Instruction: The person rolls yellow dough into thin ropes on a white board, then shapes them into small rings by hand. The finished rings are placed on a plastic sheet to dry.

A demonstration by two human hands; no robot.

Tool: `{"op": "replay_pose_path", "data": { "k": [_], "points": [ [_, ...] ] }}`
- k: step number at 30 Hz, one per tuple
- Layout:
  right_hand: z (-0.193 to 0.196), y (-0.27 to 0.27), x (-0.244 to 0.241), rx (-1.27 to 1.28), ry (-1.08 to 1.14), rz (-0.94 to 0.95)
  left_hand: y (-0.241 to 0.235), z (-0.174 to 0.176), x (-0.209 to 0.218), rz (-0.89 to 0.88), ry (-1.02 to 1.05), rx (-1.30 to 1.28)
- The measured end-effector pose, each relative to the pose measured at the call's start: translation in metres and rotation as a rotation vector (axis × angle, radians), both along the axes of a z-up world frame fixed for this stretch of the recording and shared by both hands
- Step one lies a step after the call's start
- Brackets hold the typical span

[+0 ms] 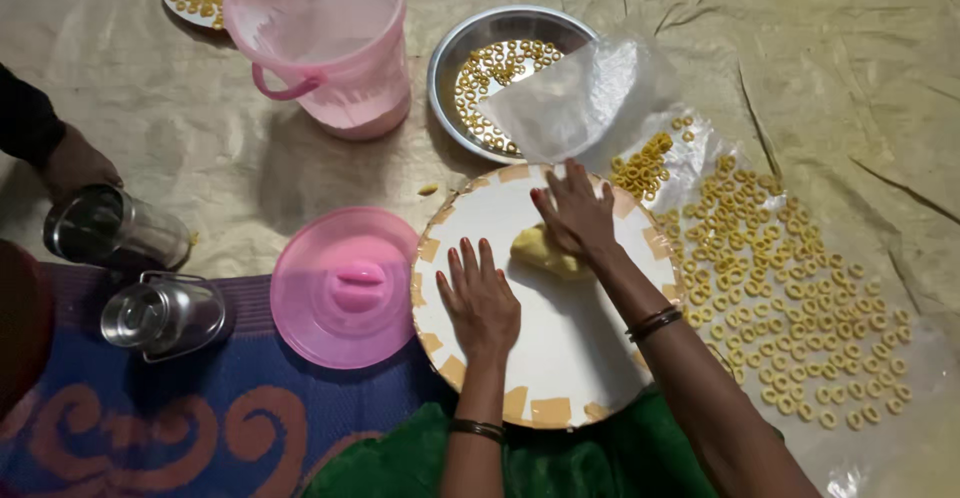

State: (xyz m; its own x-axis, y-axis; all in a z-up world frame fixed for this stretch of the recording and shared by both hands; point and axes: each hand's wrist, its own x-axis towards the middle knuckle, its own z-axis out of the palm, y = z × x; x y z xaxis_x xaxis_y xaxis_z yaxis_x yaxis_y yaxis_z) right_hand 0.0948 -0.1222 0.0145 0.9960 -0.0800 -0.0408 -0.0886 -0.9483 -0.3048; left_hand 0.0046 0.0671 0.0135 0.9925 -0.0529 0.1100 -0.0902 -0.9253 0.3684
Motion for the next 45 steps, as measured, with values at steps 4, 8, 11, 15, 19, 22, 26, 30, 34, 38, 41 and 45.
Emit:
{"op": "replay_pose_path", "data": {
  "k": [4,8,11,15,19,22,26,30,34,38,41,45],
  "points": [
    [-0.005,-0.001,-0.046,-0.029,-0.062,0.053,-0.008,0.004,-0.012,0.028,-0.051,-0.012],
    [-0.005,0.011,-0.125,-0.026,-0.359,0.259,-0.011,0.009,-0.009,0.048,-0.051,0.005],
    [-0.004,0.034,-0.181,-0.172,-0.458,0.211,-0.009,0.008,-0.011,0.041,-0.042,0.023],
    [-0.012,0.059,-0.214,-0.197,-0.566,0.109,-0.009,0.006,-0.011,0.031,-0.019,0.043],
    [-0.027,0.044,-0.142,-0.278,-0.462,-0.146,-0.009,0.006,-0.013,0.028,-0.025,0.036],
    [-0.023,-0.003,-0.048,-0.091,-0.203,-0.331,-0.011,0.007,-0.009,0.042,-0.032,0.059],
    [-0.018,-0.047,0.007,-0.016,-0.306,-0.255,-0.013,0.009,-0.015,0.063,-0.007,0.048],
    [-0.027,-0.032,-0.017,-0.335,-0.419,-0.164,-0.016,0.011,-0.013,0.088,0.016,0.021],
    [-0.032,0.007,-0.116,-0.135,-0.415,0.061,-0.015,0.000,-0.012,0.108,0.002,-0.019],
    [-0.009,0.047,-0.214,-0.207,-0.319,0.162,-0.004,-0.028,-0.010,0.079,0.042,-0.320],
    [0.007,0.072,-0.251,-0.043,-0.303,0.200,0.013,-0.048,-0.014,-0.013,0.052,-0.576],
    [-0.001,0.076,-0.212,-0.170,-0.358,0.177,0.029,-0.058,-0.025,-0.210,-0.008,-0.672]
  ]
}}
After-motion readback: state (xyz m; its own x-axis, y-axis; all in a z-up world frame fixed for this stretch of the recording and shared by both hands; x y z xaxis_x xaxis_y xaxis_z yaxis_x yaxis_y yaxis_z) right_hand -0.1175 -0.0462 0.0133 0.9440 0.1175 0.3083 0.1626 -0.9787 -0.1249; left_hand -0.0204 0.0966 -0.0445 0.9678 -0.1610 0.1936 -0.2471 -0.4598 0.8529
